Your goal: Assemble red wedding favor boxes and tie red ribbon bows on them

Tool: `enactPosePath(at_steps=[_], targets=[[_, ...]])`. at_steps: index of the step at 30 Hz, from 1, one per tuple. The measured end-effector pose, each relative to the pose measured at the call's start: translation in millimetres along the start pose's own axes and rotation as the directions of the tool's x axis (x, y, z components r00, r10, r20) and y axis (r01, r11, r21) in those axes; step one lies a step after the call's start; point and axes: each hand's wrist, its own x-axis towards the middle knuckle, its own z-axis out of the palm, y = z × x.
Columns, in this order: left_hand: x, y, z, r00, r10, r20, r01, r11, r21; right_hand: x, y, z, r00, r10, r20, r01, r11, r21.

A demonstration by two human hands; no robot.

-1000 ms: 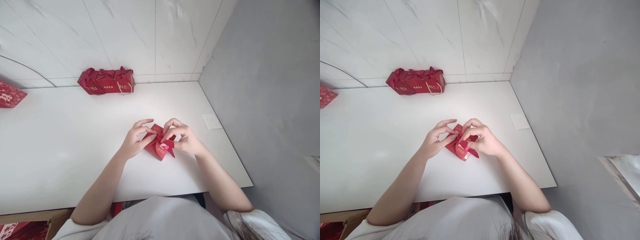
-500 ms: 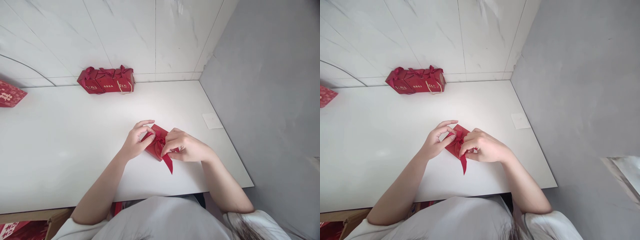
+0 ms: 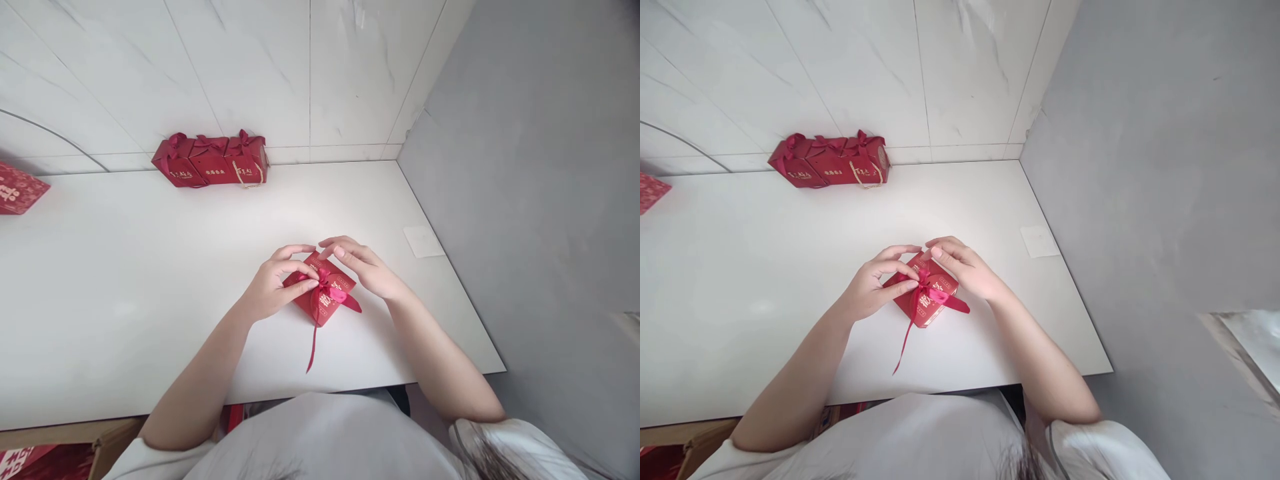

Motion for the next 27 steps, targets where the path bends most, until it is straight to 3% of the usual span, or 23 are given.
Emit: enactPosePath(at_steps=[5, 10, 17, 22, 27], targets=[[0, -1, -0.5, 1.000, -0.002, 0.004, 0.002, 1.000, -0.013, 0, 2, 0, 0.992, -0.010, 0.124, 0.001, 0.997, 0.078], [0, -1, -1.0, 1.000, -0.017, 0.014, 0.017, 1.000, 0.000, -3, 2, -9, 0.977, -0.121, 0.174, 0.121, 0.993, 0.009], [0, -1, 1.1, 0.999, 0.016, -0.043, -0.015, 1.000, 0.023, -2, 4, 6, 0.961, -0.274, 0.033, 0.276, 0.958, -0.081], [0, -2, -2.9, 0.998, 0.030, -0.061, -0.027, 0.998, 0.049, -4, 5, 8, 0.951, -0.305, -0.047, 0.285, 0.928, -0.241], [1, -4, -5.4, 0.999, 0.018, -0.040, -0.016, 0.999, 0.041, -3, 6, 6, 0.928, -0.371, 0.019, 0.358, 0.880, -0.313]])
